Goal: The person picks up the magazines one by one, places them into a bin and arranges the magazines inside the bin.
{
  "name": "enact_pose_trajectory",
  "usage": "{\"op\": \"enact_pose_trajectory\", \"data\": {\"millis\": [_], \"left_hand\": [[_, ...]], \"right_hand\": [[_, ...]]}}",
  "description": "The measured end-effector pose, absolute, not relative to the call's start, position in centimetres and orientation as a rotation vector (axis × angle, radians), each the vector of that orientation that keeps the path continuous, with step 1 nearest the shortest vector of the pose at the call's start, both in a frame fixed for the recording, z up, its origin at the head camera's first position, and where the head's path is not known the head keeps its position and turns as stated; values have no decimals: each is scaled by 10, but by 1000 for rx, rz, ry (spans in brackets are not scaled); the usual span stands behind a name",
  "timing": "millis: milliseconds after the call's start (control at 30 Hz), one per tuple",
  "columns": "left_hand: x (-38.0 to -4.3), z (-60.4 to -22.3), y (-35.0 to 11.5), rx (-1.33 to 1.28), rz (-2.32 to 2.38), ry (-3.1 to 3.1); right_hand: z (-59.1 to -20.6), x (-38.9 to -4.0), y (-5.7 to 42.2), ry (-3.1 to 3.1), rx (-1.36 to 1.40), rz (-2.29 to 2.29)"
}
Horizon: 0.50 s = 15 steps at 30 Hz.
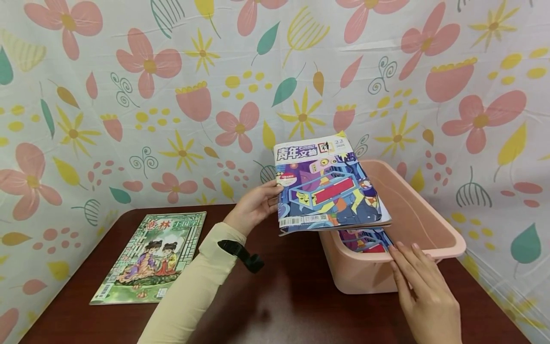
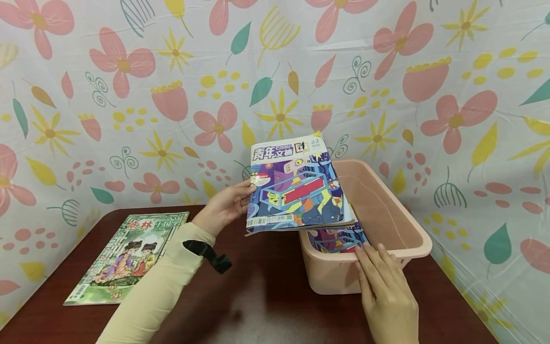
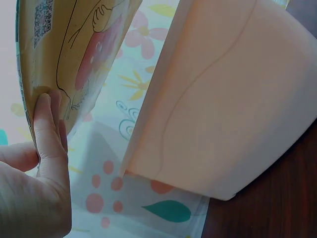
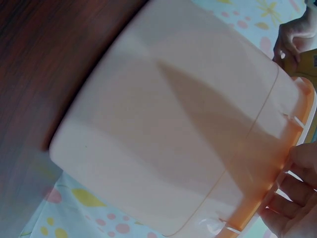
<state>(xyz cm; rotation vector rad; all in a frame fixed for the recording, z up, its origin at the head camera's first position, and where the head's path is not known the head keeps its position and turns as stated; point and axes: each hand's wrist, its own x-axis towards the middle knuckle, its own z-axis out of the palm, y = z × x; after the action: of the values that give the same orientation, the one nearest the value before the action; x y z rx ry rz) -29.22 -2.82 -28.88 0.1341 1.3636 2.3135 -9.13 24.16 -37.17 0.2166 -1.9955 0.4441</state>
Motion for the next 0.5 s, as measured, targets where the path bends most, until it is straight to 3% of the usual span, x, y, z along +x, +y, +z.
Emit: {"op": "enact_pose_trajectory", "data": {"millis": [500], "left_hand": [[-287,-293,-1,125,2302,1384]], "right_hand": [[-371,-88,242,-2060,200,442]]}}
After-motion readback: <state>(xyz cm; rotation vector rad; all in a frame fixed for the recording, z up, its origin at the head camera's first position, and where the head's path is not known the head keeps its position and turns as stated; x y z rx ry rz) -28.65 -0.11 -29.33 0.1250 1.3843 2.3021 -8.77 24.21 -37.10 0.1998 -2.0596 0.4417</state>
